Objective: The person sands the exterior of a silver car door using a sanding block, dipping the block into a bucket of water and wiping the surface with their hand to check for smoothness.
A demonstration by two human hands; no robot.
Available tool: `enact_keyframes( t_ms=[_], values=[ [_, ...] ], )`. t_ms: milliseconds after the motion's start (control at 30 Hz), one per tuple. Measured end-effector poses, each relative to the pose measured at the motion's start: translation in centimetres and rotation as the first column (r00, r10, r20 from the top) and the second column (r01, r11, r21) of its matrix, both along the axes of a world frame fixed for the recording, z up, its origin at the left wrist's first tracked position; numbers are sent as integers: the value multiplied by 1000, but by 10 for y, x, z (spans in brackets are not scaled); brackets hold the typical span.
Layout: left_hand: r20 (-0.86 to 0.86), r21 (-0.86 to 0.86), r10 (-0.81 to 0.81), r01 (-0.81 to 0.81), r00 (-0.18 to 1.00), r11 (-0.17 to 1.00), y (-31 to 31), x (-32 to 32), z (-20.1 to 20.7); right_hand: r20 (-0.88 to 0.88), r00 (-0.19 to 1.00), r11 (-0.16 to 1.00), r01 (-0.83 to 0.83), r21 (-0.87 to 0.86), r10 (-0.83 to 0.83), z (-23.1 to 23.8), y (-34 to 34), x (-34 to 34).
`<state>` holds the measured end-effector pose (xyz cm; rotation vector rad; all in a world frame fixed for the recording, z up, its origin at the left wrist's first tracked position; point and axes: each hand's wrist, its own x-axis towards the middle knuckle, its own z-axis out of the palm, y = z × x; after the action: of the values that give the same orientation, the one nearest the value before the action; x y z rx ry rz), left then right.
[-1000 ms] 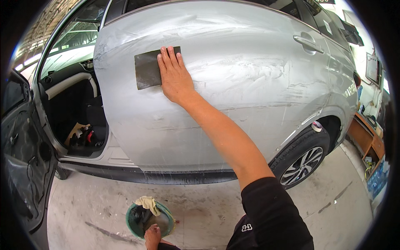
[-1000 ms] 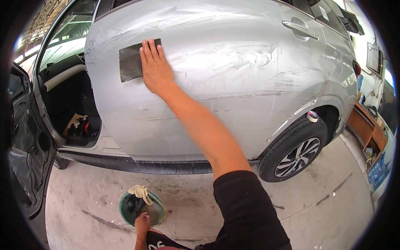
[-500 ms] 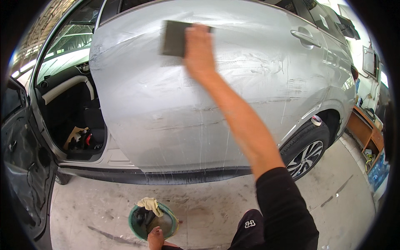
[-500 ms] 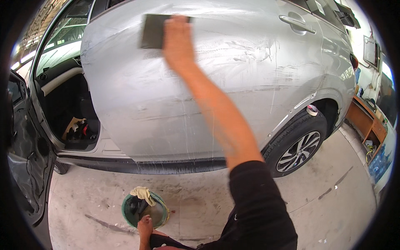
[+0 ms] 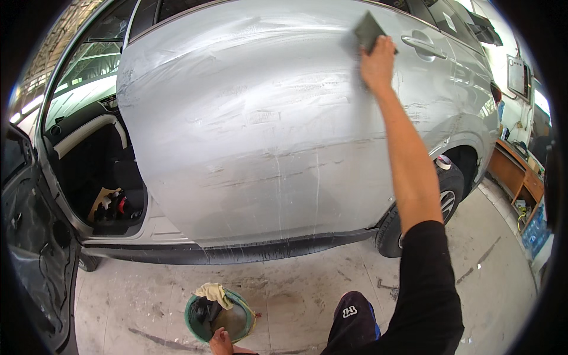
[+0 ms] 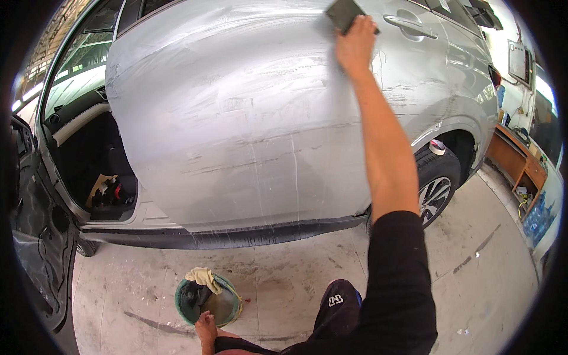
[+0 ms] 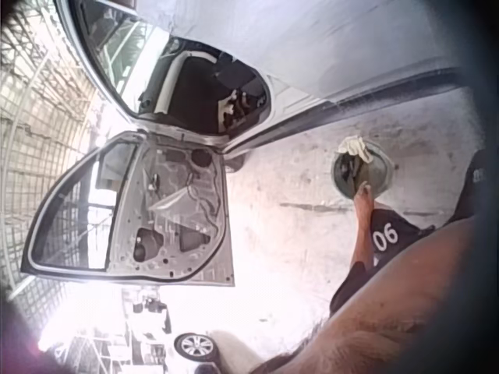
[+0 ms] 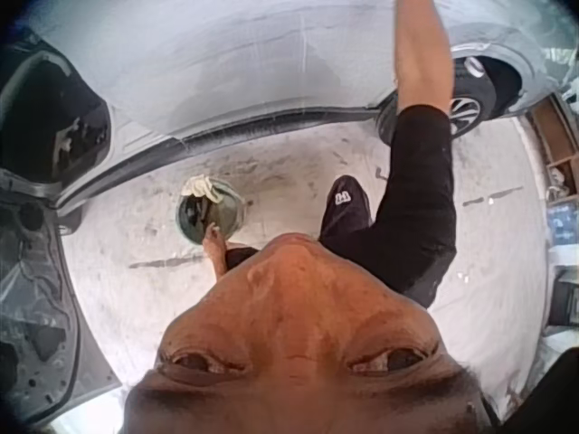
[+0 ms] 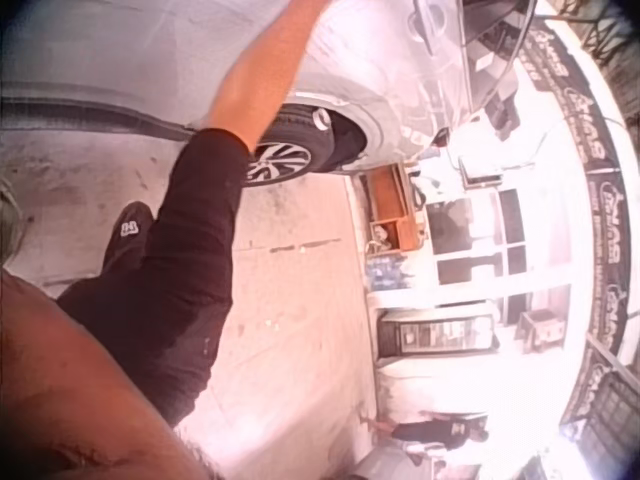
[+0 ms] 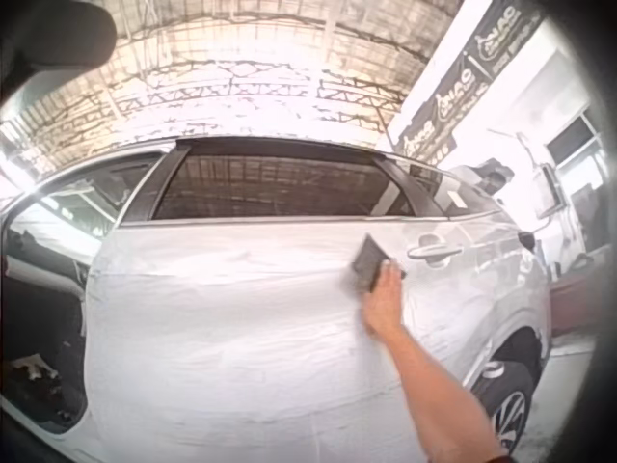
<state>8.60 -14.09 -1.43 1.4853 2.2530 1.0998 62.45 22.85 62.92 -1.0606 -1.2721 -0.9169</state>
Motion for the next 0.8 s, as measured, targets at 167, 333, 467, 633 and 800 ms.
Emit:
enact_keyframes(
  t_ms=[167,333,467,633,800],
  values=[
    [-25,-69,-43,41,999,997,21,19,18,336,936,987,-139,80,104,-37,22,-204],
    [-158,-57,-64,55,985,997,21,7,0,460,849,961,-272,-43,260,-41,11,-220],
    [-97,16,-28,30,995,999,6,-3,2,236,956,975,-199,95,173,-20,6,-46],
    [-26,43,-22,23,999,999,-5,-9,2,10,989,985,149,82,-150,-1,6,11],
    [-40,39,-1,3,999,999,6,-13,-13,294,945,981,-176,85,144,-37,14,-168]
  ],
)
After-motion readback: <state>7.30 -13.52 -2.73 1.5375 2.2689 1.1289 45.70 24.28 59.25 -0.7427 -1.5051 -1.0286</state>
